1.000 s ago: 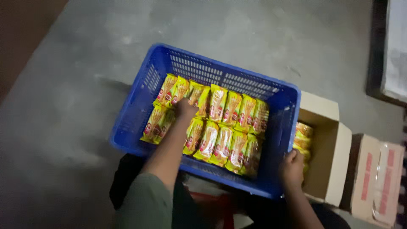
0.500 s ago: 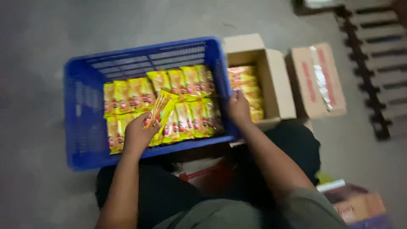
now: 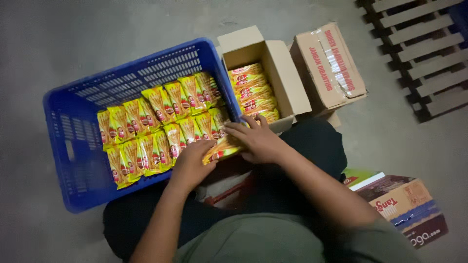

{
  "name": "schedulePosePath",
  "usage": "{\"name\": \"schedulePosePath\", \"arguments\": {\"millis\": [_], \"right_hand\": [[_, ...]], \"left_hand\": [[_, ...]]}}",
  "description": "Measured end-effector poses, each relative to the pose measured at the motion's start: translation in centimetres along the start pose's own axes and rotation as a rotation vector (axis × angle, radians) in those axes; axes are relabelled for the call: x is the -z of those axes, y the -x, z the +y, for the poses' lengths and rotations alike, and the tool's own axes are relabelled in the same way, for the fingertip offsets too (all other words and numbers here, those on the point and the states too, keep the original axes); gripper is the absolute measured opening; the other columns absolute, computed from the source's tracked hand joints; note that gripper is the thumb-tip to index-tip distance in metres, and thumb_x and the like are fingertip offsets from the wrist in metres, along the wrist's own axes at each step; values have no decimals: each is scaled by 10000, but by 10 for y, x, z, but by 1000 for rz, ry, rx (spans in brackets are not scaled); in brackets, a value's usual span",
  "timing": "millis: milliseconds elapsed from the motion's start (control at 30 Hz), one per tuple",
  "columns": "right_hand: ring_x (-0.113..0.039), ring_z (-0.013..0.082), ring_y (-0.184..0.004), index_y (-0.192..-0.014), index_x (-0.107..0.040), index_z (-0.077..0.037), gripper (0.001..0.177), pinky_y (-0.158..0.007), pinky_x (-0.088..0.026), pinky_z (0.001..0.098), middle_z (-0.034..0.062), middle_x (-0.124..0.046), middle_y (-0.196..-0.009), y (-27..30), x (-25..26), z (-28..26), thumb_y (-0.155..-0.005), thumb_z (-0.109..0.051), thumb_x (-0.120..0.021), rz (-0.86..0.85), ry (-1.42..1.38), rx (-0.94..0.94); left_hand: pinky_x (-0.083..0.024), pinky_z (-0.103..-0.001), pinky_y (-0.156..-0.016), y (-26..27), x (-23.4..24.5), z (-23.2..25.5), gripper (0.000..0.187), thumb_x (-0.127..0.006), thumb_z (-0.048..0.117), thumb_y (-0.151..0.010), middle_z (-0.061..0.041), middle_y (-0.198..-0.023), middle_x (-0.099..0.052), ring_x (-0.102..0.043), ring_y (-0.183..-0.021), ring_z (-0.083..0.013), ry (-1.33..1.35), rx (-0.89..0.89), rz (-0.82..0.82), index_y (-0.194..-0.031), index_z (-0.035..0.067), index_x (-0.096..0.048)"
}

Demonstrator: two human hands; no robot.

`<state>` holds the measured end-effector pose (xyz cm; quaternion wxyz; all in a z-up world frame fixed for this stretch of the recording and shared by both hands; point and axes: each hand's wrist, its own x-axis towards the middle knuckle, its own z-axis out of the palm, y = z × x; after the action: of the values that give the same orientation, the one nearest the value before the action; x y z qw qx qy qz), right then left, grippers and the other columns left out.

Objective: The person transfers yellow snack packets from a blue plastic basket into a cardboard box. They pick up packets one by one or in small groups and place them into the box, arranging them in rows.

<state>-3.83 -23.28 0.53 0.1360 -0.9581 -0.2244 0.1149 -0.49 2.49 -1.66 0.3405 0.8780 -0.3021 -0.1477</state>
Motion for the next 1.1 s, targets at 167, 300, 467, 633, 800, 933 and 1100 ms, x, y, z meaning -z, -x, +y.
{"name": "schedulePosePath", "arguments": {"millis": [167, 300, 467, 633, 800, 933, 1100], "right_hand": [[-417, 354, -1367, -1367, -493, -225, 688, -1059, -341, 582, -17, -540, -1402, 8, -19, 15, -766, -325, -813, -10, 100, -7], [-425, 335, -1371, -1286, -544, -203, 555, -1072, -346, 594, 6, -568, -1333, 11, -36, 35, -816, -368, -790, -23, 51, -34], [-456, 293, -1384, -1283, -539, -297, 573, -1079, -341, 568, -43, -605, -1312, 14, -73, 78, -783, -388, -804, 51, -29, -205], [-596, 393, -1176, -1075, -604, -198, 406, -908, -467, 572, 52, -644, -1127, 11, -64, 123, -750, -293, -828, 329, -77, -381], [-498, 421, -1286, -1131, -594, -187, 517, -989, -381, 613, 57, -570, -1256, -5, -46, 164, -702, -228, -879, 509, 121, -454], [-363, 463, -1274, -1054, -582, -151, 332, -989, -269, 698, 95, -401, -1324, -40, -21, 161, -858, -108, -846, 650, 161, -568], [-332, 367, -1021, -1055, -611, -237, 361, -772, -292, 504, 110, -376, -1200, -106, -45, 191, -728, -130, -720, 703, 291, -586]], "left_hand": [[-507, -499, -1015, -12, -14, 6, 572, -800, 115, -725, -154, -1213, -717, -657, -1174, -408, 27, -50, -79, -1288, 108, -697], [-489, -540, -1035, -15, -21, 8, 669, -863, 188, -737, -208, -1259, -658, -625, -1206, -445, 7, -151, 2, -1353, 61, -633], [-408, -620, -1109, -9, -10, 11, 946, -903, 305, -758, -329, -1383, -498, -496, -1303, -543, -23, -104, 114, -1492, -49, -422], [-431, -586, -1128, -7, -14, -25, 872, -768, 529, -856, -204, -1498, -494, -481, -1407, -445, -121, 227, -351, -1552, 135, -420], [-515, -505, -1026, -20, -32, -41, 666, -773, 534, -802, -81, -1300, -673, -631, -1246, -348, -199, 163, -445, -1369, 221, -620], [-531, -493, -988, -22, -34, -52, 608, -827, 476, -770, -105, -1213, -701, -656, -1174, -364, -101, 149, -419, -1278, 175, -685], [-482, -418, -986, -28, -33, -55, 595, -772, 489, -841, -74, -1229, -650, -607, -1159, -272, -88, 171, -495, -1334, 180, -649]]}}
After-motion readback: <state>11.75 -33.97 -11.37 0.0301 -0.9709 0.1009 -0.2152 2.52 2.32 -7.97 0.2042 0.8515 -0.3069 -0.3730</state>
